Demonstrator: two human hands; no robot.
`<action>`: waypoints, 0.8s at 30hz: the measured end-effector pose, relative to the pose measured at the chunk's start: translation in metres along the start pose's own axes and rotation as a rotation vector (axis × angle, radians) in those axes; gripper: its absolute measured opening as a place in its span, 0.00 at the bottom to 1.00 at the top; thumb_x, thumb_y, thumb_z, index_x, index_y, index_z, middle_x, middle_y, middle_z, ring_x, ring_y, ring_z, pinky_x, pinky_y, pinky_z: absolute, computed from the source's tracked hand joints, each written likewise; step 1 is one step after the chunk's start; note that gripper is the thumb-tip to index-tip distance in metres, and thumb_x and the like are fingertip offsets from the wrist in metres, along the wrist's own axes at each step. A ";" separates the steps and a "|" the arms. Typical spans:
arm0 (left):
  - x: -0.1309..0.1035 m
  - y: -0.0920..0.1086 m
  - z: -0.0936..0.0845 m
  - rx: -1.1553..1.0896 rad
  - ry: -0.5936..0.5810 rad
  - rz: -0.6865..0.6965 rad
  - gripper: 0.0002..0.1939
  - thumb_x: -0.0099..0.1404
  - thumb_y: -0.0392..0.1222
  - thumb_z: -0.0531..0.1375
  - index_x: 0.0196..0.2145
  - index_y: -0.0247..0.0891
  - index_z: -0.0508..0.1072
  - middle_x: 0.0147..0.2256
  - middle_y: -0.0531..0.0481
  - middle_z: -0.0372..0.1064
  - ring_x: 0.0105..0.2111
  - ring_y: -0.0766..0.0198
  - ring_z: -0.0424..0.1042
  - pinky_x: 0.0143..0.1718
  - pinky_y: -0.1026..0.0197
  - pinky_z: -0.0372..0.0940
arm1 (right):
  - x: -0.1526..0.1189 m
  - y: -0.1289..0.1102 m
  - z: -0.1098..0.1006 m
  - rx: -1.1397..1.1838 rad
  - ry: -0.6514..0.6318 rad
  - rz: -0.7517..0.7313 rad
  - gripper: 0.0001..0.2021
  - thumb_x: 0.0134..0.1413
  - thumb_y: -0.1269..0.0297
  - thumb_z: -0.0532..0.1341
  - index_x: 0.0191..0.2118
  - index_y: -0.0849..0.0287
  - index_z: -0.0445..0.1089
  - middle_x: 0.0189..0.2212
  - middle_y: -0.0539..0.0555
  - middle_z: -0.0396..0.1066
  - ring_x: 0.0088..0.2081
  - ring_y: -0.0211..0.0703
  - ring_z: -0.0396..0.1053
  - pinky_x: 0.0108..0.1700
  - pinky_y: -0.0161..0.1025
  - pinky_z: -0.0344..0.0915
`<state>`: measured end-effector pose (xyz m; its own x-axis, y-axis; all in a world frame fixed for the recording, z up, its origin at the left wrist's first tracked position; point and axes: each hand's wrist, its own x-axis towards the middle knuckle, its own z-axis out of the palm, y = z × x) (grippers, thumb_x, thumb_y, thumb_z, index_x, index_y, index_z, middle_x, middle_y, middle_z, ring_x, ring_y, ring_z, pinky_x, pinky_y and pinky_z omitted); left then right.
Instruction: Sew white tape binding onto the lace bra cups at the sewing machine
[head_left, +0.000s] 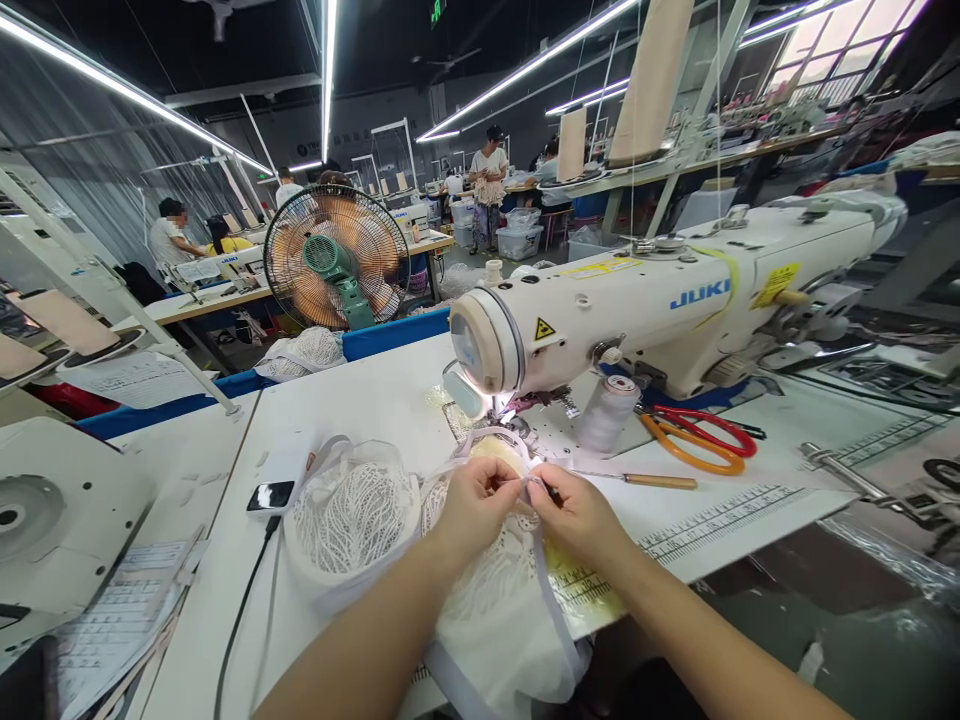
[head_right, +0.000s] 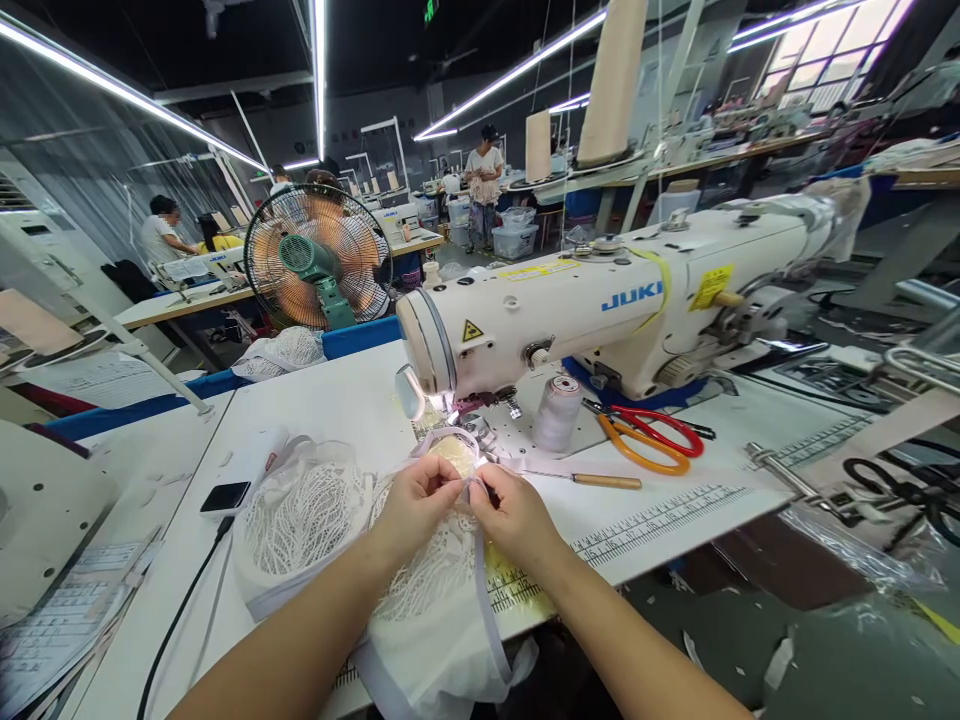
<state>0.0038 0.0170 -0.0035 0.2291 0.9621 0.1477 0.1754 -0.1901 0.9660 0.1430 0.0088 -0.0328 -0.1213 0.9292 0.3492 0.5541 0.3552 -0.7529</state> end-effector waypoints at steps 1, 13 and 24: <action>0.000 0.000 0.000 -0.004 0.002 0.000 0.05 0.51 0.37 0.56 0.21 0.35 0.64 0.21 0.55 0.57 0.22 0.72 0.56 0.22 0.68 0.53 | 0.000 0.000 0.000 -0.007 0.010 -0.011 0.13 0.53 0.61 0.47 0.20 0.57 0.51 0.18 0.47 0.55 0.22 0.36 0.55 0.24 0.33 0.52; 0.002 -0.005 -0.002 -0.074 0.100 -0.129 0.06 0.54 0.38 0.54 0.32 0.38 0.62 0.20 0.59 0.57 0.17 0.72 0.57 0.20 0.67 0.54 | -0.002 -0.001 -0.005 0.232 0.010 0.031 0.15 0.57 0.62 0.45 0.30 0.58 0.66 0.28 0.51 0.66 0.30 0.40 0.64 0.32 0.36 0.62; -0.004 -0.001 0.002 0.444 0.060 0.050 0.15 0.53 0.44 0.57 0.18 0.38 0.54 0.20 0.56 0.53 0.23 0.68 0.54 0.24 0.64 0.49 | -0.006 0.004 0.004 -0.050 0.166 -0.162 0.07 0.50 0.63 0.55 0.32 0.58 0.68 0.26 0.53 0.62 0.28 0.40 0.62 0.28 0.37 0.62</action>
<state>0.0047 0.0129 -0.0059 0.1937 0.9569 0.2164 0.5624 -0.2890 0.7747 0.1426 0.0053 -0.0400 -0.0769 0.8297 0.5529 0.5795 0.4885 -0.6524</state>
